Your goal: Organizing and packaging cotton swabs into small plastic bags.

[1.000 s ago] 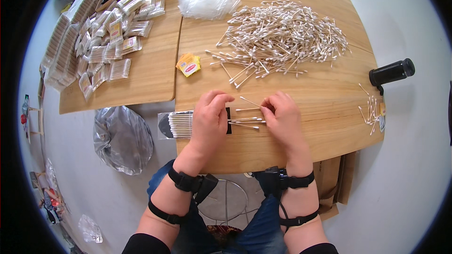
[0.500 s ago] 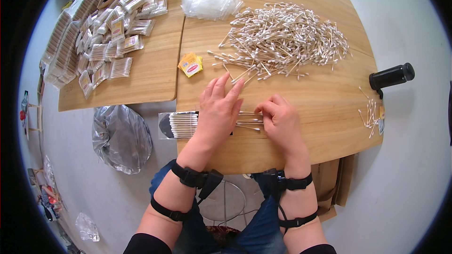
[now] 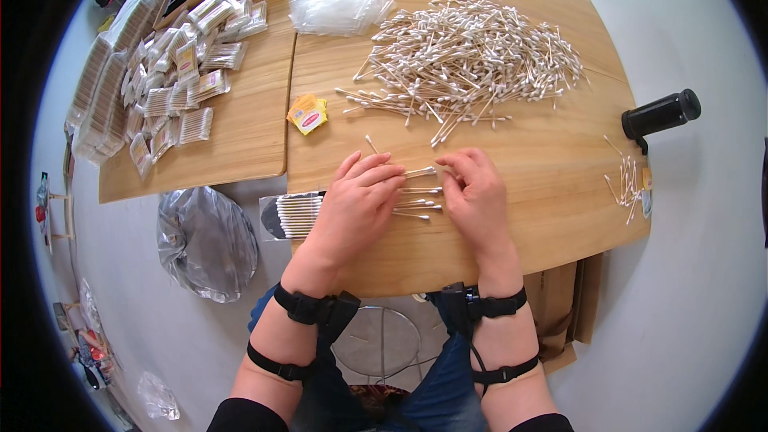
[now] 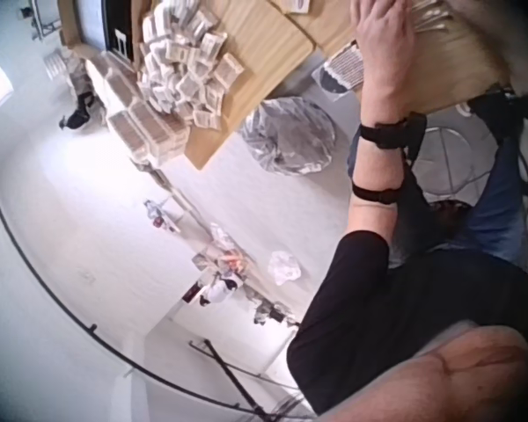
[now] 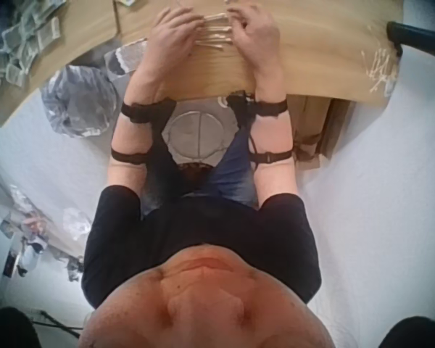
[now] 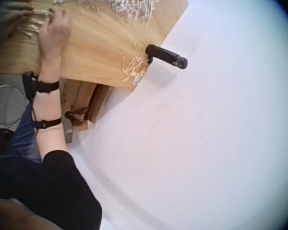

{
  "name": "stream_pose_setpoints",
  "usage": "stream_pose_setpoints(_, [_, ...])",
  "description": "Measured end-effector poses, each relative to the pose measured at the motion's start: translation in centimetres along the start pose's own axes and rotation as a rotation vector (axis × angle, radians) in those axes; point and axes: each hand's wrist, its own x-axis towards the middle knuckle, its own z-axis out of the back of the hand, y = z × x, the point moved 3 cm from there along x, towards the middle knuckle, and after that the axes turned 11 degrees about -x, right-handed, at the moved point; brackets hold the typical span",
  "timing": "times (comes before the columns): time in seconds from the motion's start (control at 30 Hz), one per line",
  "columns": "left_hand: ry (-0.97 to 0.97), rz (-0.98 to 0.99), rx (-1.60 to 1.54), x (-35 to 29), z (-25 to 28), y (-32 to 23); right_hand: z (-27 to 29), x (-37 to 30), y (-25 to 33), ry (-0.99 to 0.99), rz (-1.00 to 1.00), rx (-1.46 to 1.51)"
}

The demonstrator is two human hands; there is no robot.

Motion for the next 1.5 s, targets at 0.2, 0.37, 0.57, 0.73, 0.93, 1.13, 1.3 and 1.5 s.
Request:
stream_pose_setpoints(0.2, [-0.125, -0.039, -0.031, 0.1, 0.2, -0.1, -0.5, 0.1, 1.2, -0.012, 0.162, -0.123])
stream_pose_setpoints(0.37, [-0.206, 0.027, 0.014, 0.1, 0.4, 0.5, -1.1, 0.0, 1.1, -0.002, 0.171, -0.159])
stream_pose_setpoints(0.57, [-0.266, 0.101, 0.088, 0.3, 0.3, 0.7, -1.0, 0.1, -0.1, 0.027, 0.069, -0.077])
stream_pose_setpoints(0.73, [-0.303, 0.079, 0.051, -0.1, 0.2, 1.5, -1.0, 0.3, 0.9, -0.048, 0.145, -0.173])
stream_pose_setpoints(0.93, [-0.348, 0.183, 0.087, 0.1, 0.5, 1.4, -1.1, 0.3, 0.8, -0.034, 0.176, -0.195])
stream_pose_setpoints(1.13, [-0.332, 0.164, 0.106, 0.4, 0.4, 1.1, -1.3, 0.3, 0.2, -0.026, 0.093, -0.146])
stream_pose_setpoints(1.3, [-0.333, 0.123, 0.074, 0.4, 0.3, 1.1, -1.4, 0.3, 0.4, -0.034, 0.066, -0.167])
stream_pose_setpoints(1.5, [-0.316, 0.104, 0.022, 0.3, -0.1, 1.4, -1.3, 0.3, 0.5, -0.045, 0.065, -0.154])
